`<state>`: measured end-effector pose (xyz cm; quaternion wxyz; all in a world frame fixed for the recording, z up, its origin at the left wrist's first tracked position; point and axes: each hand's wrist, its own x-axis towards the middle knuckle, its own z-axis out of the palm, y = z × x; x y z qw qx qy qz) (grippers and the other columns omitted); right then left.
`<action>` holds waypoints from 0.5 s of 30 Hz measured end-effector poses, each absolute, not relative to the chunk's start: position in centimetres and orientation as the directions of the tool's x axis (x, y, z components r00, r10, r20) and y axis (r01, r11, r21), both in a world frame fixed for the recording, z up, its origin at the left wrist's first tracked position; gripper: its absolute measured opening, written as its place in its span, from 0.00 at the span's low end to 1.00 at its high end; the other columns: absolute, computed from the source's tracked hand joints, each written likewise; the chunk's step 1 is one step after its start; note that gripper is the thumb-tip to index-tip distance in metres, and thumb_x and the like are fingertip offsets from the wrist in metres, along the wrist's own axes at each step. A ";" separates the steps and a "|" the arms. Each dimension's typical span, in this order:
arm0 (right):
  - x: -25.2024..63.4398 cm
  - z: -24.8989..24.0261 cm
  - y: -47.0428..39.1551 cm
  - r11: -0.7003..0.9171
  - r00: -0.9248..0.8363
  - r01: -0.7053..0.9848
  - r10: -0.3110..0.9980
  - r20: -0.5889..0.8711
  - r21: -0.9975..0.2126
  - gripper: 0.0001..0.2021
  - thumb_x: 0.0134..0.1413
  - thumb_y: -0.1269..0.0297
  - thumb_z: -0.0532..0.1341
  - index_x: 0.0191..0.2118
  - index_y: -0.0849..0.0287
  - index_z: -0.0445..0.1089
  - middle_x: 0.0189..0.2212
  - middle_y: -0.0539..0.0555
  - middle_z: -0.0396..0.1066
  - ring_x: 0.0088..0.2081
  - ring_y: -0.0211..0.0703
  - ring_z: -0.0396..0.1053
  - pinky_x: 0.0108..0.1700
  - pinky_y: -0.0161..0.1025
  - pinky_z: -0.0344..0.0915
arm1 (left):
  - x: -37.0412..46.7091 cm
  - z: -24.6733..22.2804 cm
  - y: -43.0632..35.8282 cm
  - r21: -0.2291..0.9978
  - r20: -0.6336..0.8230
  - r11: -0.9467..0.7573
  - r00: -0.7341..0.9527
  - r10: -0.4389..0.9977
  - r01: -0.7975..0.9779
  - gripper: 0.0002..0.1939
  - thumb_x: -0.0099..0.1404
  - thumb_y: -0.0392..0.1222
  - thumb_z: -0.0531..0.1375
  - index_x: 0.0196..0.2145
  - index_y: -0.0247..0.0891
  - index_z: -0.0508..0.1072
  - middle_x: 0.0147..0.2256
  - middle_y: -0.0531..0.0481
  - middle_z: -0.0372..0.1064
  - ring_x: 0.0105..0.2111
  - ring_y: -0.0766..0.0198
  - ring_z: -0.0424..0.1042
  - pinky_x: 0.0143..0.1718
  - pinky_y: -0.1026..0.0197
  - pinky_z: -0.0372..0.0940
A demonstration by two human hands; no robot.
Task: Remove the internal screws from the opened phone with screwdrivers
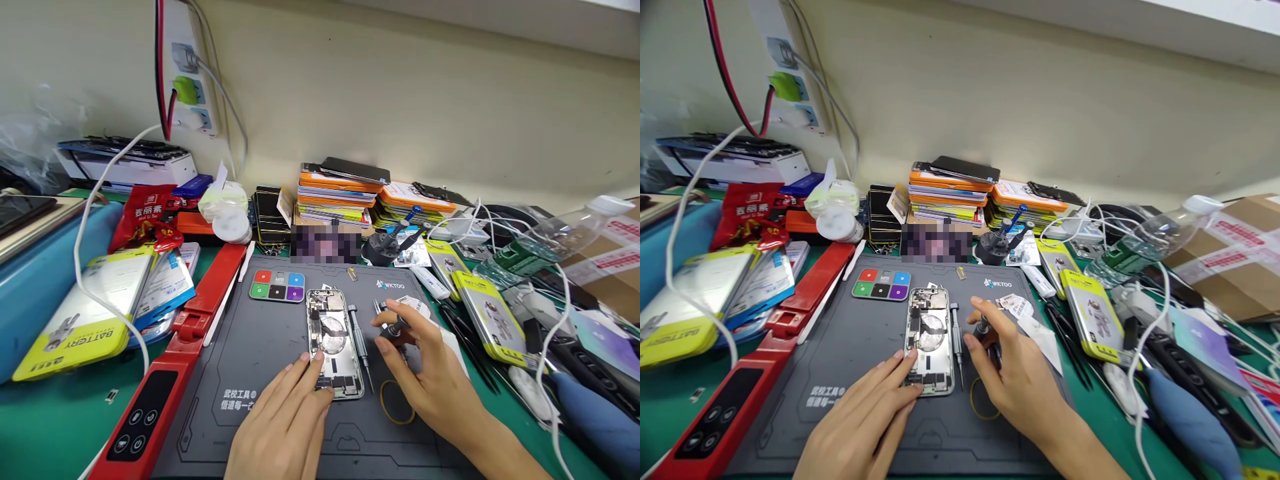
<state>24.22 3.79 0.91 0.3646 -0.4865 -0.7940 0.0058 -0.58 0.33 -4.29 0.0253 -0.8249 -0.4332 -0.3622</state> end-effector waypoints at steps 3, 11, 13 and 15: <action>24.1 0.8 3.8 0.527 -0.282 0.783 0.773 0.568 -0.330 0.22 0.79 0.66 0.55 0.72 0.58 0.54 0.53 0.56 0.71 0.45 0.33 0.74 0.46 0.29 0.72 | -0.8 -4.2 0.3 0.253 0.626 -0.637 0.379 0.682 0.728 0.13 0.74 0.33 0.58 0.50 0.46 0.78 0.66 0.64 0.63 0.65 0.67 0.69 0.61 0.61 0.74; 24.2 0.7 3.7 0.522 -0.274 0.778 0.783 0.559 -0.350 0.24 0.78 0.68 0.54 0.74 0.58 0.52 0.53 0.54 0.71 0.47 0.32 0.74 0.50 0.28 0.70 | -0.8 -4.9 0.8 0.257 0.702 -0.726 0.393 0.594 0.638 0.17 0.70 0.28 0.59 0.52 0.40 0.79 0.65 0.56 0.66 0.66 0.67 0.68 0.70 0.62 0.66; 24.2 0.7 3.7 0.520 -0.270 0.777 0.785 0.558 -0.355 0.24 0.78 0.68 0.55 0.74 0.58 0.52 0.52 0.54 0.71 0.47 0.32 0.74 0.50 0.28 0.70 | -0.8 -5.1 1.0 0.245 0.724 -0.746 0.395 0.566 0.619 0.17 0.70 0.27 0.59 0.52 0.39 0.79 0.65 0.55 0.67 0.66 0.67 0.68 0.71 0.63 0.64; 24.2 0.6 3.7 0.519 -0.263 0.773 0.786 0.560 -0.364 0.25 0.78 0.68 0.55 0.74 0.58 0.52 0.51 0.55 0.71 0.47 0.33 0.74 0.51 0.29 0.70 | -0.8 -5.2 1.2 0.245 0.730 -0.751 0.393 0.559 0.614 0.15 0.71 0.30 0.60 0.52 0.39 0.79 0.64 0.56 0.68 0.65 0.69 0.68 0.73 0.65 0.61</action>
